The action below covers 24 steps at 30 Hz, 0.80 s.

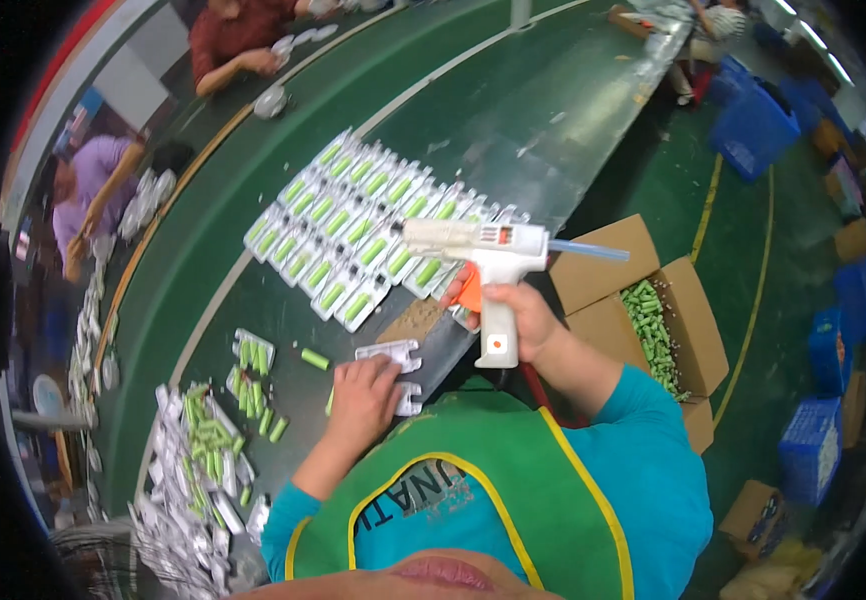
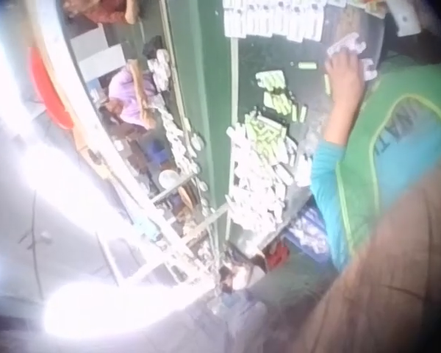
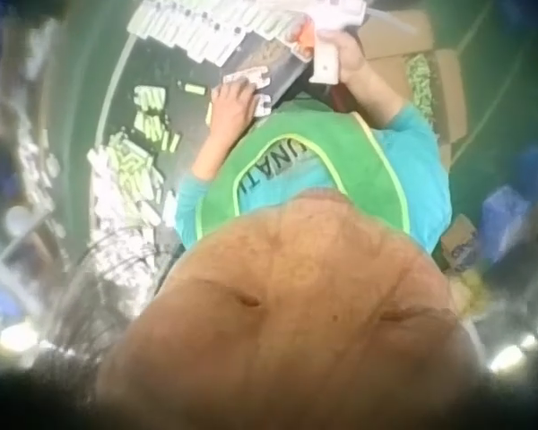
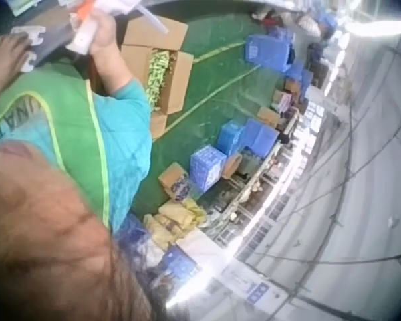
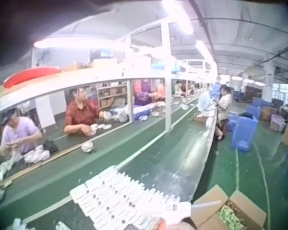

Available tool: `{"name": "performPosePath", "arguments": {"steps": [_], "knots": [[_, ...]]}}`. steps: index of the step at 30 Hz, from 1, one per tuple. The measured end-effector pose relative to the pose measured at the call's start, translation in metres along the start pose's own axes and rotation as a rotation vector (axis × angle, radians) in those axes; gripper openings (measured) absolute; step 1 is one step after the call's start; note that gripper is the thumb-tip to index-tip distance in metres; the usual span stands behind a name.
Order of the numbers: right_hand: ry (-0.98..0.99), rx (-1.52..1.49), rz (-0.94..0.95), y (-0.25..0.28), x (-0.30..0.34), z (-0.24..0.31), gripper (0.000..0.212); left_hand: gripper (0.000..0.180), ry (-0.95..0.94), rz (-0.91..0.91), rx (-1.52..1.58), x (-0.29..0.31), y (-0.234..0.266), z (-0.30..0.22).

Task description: The person assembles electronic components into plastic housings using a hot glue gun, applying glue from glue sticks to secure the components.

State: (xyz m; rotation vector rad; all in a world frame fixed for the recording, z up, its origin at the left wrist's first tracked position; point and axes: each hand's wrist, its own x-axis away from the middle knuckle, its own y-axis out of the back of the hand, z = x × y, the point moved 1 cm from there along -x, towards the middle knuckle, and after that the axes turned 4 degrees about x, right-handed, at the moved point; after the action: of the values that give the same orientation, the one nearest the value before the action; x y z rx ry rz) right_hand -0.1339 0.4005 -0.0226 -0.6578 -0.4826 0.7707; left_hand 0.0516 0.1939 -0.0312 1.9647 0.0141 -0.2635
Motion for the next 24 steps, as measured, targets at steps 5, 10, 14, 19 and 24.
{"name": "performPosePath", "arguments": {"steps": [5, 10, 14, 19, 24], "knots": [[0.061, 0.1, -0.042, -0.005, 0.004, 0.004, 0.047, 0.018, 0.028, -0.094, -0.038, -0.01, -0.017, 0.003], [0.038, 0.254, 0.011, -0.008, -0.001, 0.017, 0.052, 0.019, 0.122, -0.221, -0.012, -0.039, -0.031, 0.008], [0.047, 0.319, 0.028, -0.007, -0.004, 0.018, 0.053, 0.017, 0.152, -0.271, 0.011, -0.051, -0.034, 0.013], [0.055, 0.373, 0.029, -0.01, -0.002, 0.018, 0.053, 0.016, 0.168, -0.298, 0.001, -0.067, -0.042, 0.017], [0.008, 0.45, -0.023, -0.002, 0.003, 0.02, 0.053, 0.019, 0.189, -0.343, 0.033, -0.074, -0.042, 0.019]]}}
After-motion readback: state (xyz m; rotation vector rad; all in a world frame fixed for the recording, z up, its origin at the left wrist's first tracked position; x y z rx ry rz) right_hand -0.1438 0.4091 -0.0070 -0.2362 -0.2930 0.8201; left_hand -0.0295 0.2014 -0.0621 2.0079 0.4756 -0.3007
